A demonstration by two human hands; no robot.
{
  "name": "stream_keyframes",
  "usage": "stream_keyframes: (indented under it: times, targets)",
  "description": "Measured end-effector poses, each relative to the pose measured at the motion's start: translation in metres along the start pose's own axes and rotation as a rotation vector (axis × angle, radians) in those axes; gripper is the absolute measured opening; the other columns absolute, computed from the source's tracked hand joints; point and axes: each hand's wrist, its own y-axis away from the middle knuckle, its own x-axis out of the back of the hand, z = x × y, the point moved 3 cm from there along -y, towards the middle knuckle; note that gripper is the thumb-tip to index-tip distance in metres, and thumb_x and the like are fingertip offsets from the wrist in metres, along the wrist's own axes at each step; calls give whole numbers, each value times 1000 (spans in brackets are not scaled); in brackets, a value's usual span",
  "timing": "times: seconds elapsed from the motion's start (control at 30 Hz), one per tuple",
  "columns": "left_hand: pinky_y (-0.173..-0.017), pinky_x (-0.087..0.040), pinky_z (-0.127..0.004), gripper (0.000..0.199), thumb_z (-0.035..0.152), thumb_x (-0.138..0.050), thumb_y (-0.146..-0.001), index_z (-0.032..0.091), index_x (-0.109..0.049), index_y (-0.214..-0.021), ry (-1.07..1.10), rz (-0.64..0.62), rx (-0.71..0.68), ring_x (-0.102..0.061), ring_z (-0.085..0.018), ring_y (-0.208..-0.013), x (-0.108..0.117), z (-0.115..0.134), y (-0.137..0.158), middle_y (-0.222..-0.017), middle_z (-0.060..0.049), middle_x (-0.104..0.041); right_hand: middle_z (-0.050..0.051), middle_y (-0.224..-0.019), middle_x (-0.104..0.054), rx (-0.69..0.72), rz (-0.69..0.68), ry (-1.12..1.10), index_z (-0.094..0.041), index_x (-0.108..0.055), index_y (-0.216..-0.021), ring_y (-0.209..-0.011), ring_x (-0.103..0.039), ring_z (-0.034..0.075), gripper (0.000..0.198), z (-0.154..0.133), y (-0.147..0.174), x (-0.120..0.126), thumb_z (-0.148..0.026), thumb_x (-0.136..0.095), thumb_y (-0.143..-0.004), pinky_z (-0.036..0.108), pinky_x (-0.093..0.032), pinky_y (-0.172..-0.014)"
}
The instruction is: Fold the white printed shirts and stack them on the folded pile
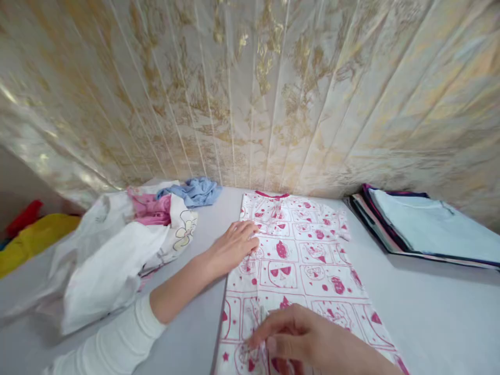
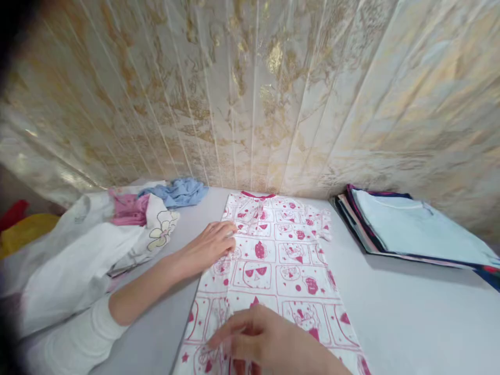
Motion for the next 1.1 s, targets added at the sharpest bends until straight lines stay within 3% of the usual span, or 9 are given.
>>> stream_keyframes:
  times: [0.17, 0.4, 0.63, 0.73, 0.83, 0.97, 1.1]
  targets:
    - [-100, -34, -42, 11, 7, -53, -92, 18, -55, -89, -4, 0, 25, -39, -26, -126, 1, 9, 0, -127, -9, -50, -2, -70, -58, -36, 27, 74, -23, -73, -106, -60, -50, 8, 25, 2, 3, -3, -29, -56, -88, 18, -37, -55]
    - [-100, -35, -45, 19, 2, -46, -90, 18, -57, -92, -39, 26, 115, -41, -27, -124, 6, 2, 9, -125, -10, -51, -1, -71, -59, -86, 92, 72, -24, -71, -112, -59, -49, 7, 30, -2, -4, -13, -27, -58, -84, 18, -36, -55]
    - [-98, -40, -43, 49, -7, -36, -79, 15, -51, -120, 10, -3, 257, -43, -26, -124, 14, 14, 23, -136, -14, -45, -3, -66, -57, 20, -26, -73, -23, -71, -112, -52, -42, 5, 33, -5, -13, -21, -26, -60, -81, 17, -34, -52]
    - [-95, -44, -42, 60, -8, -35, -74, 15, -48, -128, 31, -43, 343, -48, -26, -120, 17, 20, 37, -136, -14, -46, -5, -64, -55, -24, -10, -26, -25, -68, -118, -50, -36, 5, 37, -1, -11, -20, -30, -62, -82, 17, -31, -49]
    - [-96, -43, -43, 64, -6, -35, -73, 14, -48, -132, -17, -58, 389, -46, -28, -124, 17, 28, 55, -140, -15, -45, -3, -70, -59, -51, 11, 12, -26, -67, -119, -54, -41, 6, 38, 3, -9, -19, -34, -63, -82, 17, -33, -52]
    - [-102, -39, -41, 58, 1, -37, -82, 16, -45, -138, -92, -34, 313, -41, -25, -132, 9, 50, 85, -147, -11, -42, -1, -84, -66, -19, 16, 86, -30, -66, -121, -63, -49, 7, 39, 9, -15, -19, -35, -64, -82, 18, -36, -57]
    - [-101, -38, -30, 55, 23, -46, -91, 17, -37, -145, -226, 36, 151, -34, -20, -138, -1, 64, 114, -152, -6, -37, 0, -94, -70, 140, -47, 190, -28, -66, -122, -73, -55, 10, 39, 4, -21, -18, -31, -61, -84, 19, -41, -66]
